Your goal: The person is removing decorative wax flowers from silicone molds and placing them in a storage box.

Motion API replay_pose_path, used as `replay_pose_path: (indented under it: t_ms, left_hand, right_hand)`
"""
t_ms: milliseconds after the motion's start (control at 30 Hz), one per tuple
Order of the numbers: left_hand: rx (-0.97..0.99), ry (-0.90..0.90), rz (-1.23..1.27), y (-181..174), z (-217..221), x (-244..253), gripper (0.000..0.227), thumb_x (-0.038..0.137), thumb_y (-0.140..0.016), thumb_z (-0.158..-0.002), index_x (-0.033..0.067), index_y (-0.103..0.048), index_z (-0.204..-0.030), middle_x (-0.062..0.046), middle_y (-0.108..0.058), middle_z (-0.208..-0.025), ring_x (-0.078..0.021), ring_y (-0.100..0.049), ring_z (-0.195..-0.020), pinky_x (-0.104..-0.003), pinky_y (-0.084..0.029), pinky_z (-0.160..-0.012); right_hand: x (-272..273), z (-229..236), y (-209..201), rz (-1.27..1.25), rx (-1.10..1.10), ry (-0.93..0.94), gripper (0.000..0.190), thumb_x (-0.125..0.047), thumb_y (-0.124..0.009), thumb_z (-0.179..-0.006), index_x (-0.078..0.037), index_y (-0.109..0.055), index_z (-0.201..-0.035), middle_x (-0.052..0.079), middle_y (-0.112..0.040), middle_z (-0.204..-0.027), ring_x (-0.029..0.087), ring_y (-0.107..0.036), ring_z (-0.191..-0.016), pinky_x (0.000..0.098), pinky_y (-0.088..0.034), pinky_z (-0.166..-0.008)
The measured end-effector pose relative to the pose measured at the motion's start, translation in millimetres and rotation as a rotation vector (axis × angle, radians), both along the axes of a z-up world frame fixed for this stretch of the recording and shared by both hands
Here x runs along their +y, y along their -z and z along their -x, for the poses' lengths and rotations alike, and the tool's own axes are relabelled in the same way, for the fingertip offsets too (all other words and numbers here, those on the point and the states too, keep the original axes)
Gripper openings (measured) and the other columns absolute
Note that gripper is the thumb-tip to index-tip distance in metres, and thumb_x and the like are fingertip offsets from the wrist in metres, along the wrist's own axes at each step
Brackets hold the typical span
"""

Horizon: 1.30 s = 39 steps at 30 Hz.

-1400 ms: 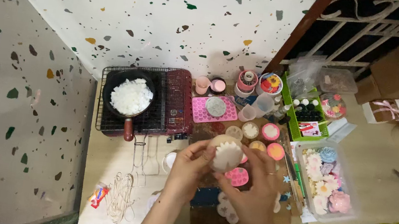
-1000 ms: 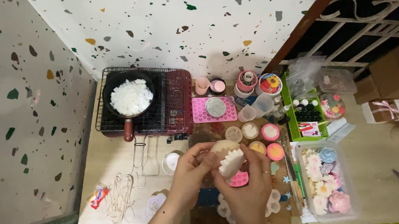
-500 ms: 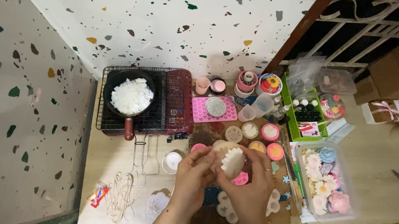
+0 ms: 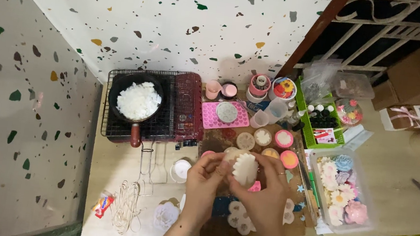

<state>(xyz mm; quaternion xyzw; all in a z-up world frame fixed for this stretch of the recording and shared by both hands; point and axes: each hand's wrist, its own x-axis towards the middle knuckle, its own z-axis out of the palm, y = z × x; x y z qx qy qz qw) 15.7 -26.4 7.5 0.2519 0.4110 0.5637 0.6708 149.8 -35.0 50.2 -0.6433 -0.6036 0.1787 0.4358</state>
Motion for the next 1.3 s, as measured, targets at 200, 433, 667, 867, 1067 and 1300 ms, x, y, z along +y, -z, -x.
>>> replay_pose_path:
  t_ms: [200,433,667,867,1067,1300]
  left_hand:
    - [-0.347,-0.017,0.35,20,-2,4,0.034,0.02,-0.065,-0.095,0.0031,-0.06,-0.125,-0.007,-0.071,-0.109,-0.0168,-0.071,-0.095,-0.032,-0.06,-0.082]
    - [-0.134,-0.066,0.067,25,-12,-5,0.04,0.015,-0.064,-0.103,-0.0027,-0.059,-0.138,-0.011,-0.068,-0.115,-0.0198,-0.063,-0.101,-0.034,-0.051,-0.083]
    - [0.107,0.038,-0.32,6,-15,-14,0.072,-0.009,-0.081,-0.074,0.0017,-0.048,-0.138,-0.009,-0.064,-0.127,-0.0203,-0.067,-0.116,-0.037,-0.061,-0.094]
    - [0.272,-0.023,-0.35,26,-10,-15,0.058,-0.007,-0.076,-0.087,-0.0016,-0.057,-0.141,-0.012,-0.068,-0.123,-0.02,-0.071,-0.113,-0.034,-0.063,-0.096]
    - [0.298,0.044,-0.341,17,-2,-8,0.054,-0.008,-0.071,-0.088,-0.0007,-0.058,-0.139,-0.009,-0.072,-0.117,-0.016,-0.072,-0.106,-0.03,-0.061,-0.091]
    - [0.25,-0.006,-0.261,24,1,-2,0.047,-0.009,-0.07,-0.088,-0.0029,-0.062,-0.134,-0.011,-0.073,-0.117,-0.0156,-0.075,-0.102,-0.028,-0.063,-0.084]
  right_hand:
    - [-2,2,5,-0.082,0.018,-0.026,0.064,-0.019,-0.092,-0.062,-0.003,-0.069,-0.119,0.012,-0.063,-0.116,0.026,-0.068,-0.106,0.0373,-0.058,-0.089]
    - [2,-3,11,0.052,0.242,-0.023,0.061,-0.016,-0.089,-0.066,-0.002,-0.062,-0.12,0.009,-0.062,-0.121,0.02,-0.073,-0.101,0.0334,-0.063,-0.084]
    - [12,-16,31,0.215,0.656,-0.109,0.053,-0.01,-0.083,-0.079,0.002,-0.062,-0.126,0.01,-0.07,-0.108,0.014,-0.071,-0.095,0.0292,-0.063,-0.078]
    - [15,-13,24,0.256,0.635,-0.091,0.048,-0.009,-0.083,-0.08,0.003,-0.067,-0.124,0.008,-0.073,-0.098,0.014,-0.069,-0.086,0.0284,-0.059,-0.072]
    - [22,-20,26,0.329,0.646,-0.074,0.048,-0.01,-0.081,-0.081,0.002,-0.068,-0.125,0.009,-0.077,-0.098,0.013,-0.072,-0.084,0.028,-0.062,-0.069]
    - [22,-34,46,0.237,0.805,0.003,0.041,-0.011,-0.073,-0.089,0.003,-0.067,-0.127,0.011,-0.074,-0.105,0.017,-0.071,-0.086,0.0347,-0.062,-0.069]
